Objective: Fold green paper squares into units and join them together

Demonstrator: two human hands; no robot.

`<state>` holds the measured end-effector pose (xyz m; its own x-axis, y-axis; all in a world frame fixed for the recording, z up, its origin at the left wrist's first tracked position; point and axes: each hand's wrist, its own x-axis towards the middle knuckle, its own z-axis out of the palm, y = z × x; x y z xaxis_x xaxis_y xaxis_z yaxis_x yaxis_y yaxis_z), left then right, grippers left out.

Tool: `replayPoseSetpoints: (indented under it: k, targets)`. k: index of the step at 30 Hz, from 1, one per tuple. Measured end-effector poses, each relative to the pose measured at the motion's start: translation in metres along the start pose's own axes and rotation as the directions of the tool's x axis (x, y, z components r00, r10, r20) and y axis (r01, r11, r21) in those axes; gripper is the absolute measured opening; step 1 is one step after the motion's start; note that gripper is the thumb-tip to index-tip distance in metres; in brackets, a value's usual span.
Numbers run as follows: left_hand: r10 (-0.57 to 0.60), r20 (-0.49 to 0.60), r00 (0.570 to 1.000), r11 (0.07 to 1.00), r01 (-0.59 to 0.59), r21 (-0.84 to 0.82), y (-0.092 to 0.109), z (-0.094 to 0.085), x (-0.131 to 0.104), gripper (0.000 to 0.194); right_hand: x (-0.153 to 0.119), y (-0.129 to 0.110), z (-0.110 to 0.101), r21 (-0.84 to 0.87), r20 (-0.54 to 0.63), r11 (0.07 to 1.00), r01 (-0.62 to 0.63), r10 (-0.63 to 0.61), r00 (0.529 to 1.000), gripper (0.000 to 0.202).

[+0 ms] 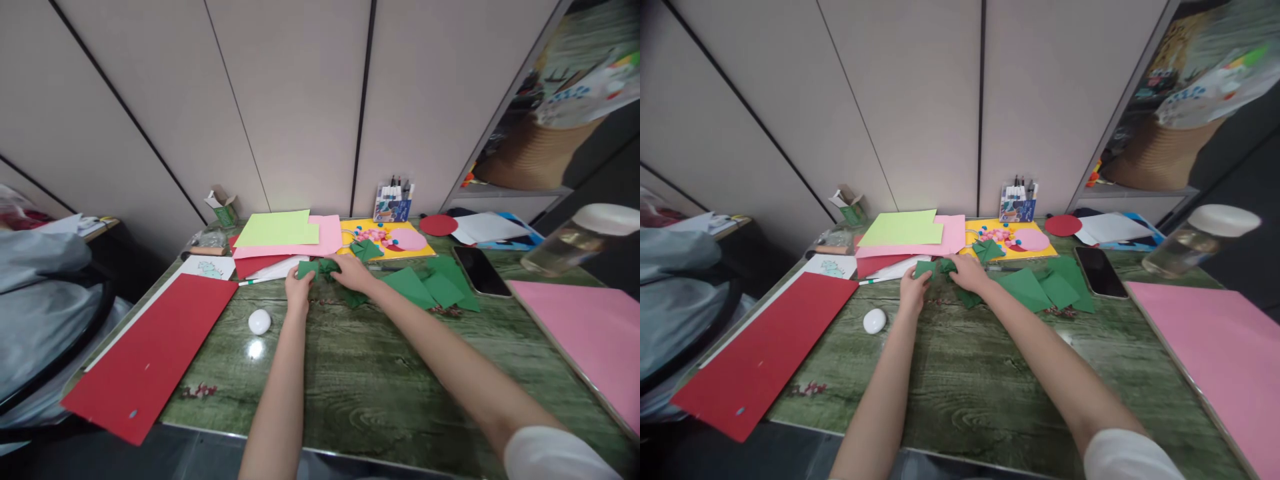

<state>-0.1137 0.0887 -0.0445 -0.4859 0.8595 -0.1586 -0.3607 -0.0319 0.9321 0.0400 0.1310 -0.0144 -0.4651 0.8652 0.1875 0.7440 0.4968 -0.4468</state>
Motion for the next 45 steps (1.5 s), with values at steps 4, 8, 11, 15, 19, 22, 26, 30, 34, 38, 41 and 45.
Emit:
replayPoseSetpoints:
  k: [4,8,11,15,19,22,26,30,34,38,41,45]
  targets:
    - [0.018,0.009,1.000,0.998,-0.019,0.062,-0.003,-0.004,0.005,0.038,0.013,0.000,0.005,-0.029,0.043,0.998,0.060,-0.058,0.997,0.026]
    - [0.011,0.043,0.999,0.994,-0.015,0.108,-0.006,-0.005,0.005,0.035,-0.007,0.016,-0.005,-0.060,-0.029,0.997,0.043,-0.044,0.999,0.019]
    - [-0.011,0.094,0.996,0.991,-0.002,0.137,-0.008,-0.003,0.001,0.036,-0.031,0.030,-0.013,-0.076,-0.110,0.997,0.004,-0.013,0.994,0.024]
    - [-0.021,0.152,0.988,0.990,-0.001,0.144,-0.008,0.002,-0.006,0.043,-0.058,0.046,-0.014,-0.078,-0.121,0.997,0.022,-0.032,0.992,0.030]
    - [-0.050,0.174,0.984,0.993,0.030,0.117,-0.003,0.005,-0.011,0.044,-0.074,0.054,-0.009,-0.057,-0.042,0.994,0.088,-0.091,0.995,0.041]
    - [-0.101,0.202,0.974,0.992,0.083,0.095,0.000,0.007,-0.015,0.045,-0.079,0.054,-0.009,-0.038,-0.002,0.991,0.130,-0.130,0.991,0.048]
    - [-0.152,0.215,0.965,0.988,0.140,0.071,0.000,0.011,-0.020,0.050,-0.086,0.054,-0.015,-0.017,0.016,0.987,0.159,-0.159,0.987,0.050]
    - [-0.167,0.204,0.965,0.986,0.163,0.036,0.000,0.017,-0.027,0.048,-0.096,0.056,-0.020,0.015,0.008,0.987,0.160,-0.160,0.987,0.047]
    - [-0.189,0.242,0.952,0.979,0.202,-0.029,0.004,0.026,-0.040,0.039,-0.104,0.055,-0.023,0.048,-0.044,0.989,0.137,-0.135,0.990,0.044]
    - [-0.230,0.287,0.930,0.959,0.267,-0.097,0.010,0.030,-0.052,0.033,-0.109,0.055,-0.030,0.084,-0.103,0.991,0.105,-0.097,0.990,0.042]
    - [-0.301,0.332,0.894,0.930,0.353,-0.106,0.010,0.032,-0.058,0.031,-0.113,0.056,-0.037,0.103,-0.117,0.992,0.078,-0.066,0.991,0.038]
    - [-0.392,0.394,0.831,0.883,0.460,-0.091,0.007,0.037,-0.069,0.029,-0.124,0.059,-0.043,0.130,-0.112,0.991,0.033,-0.018,0.993,0.034]
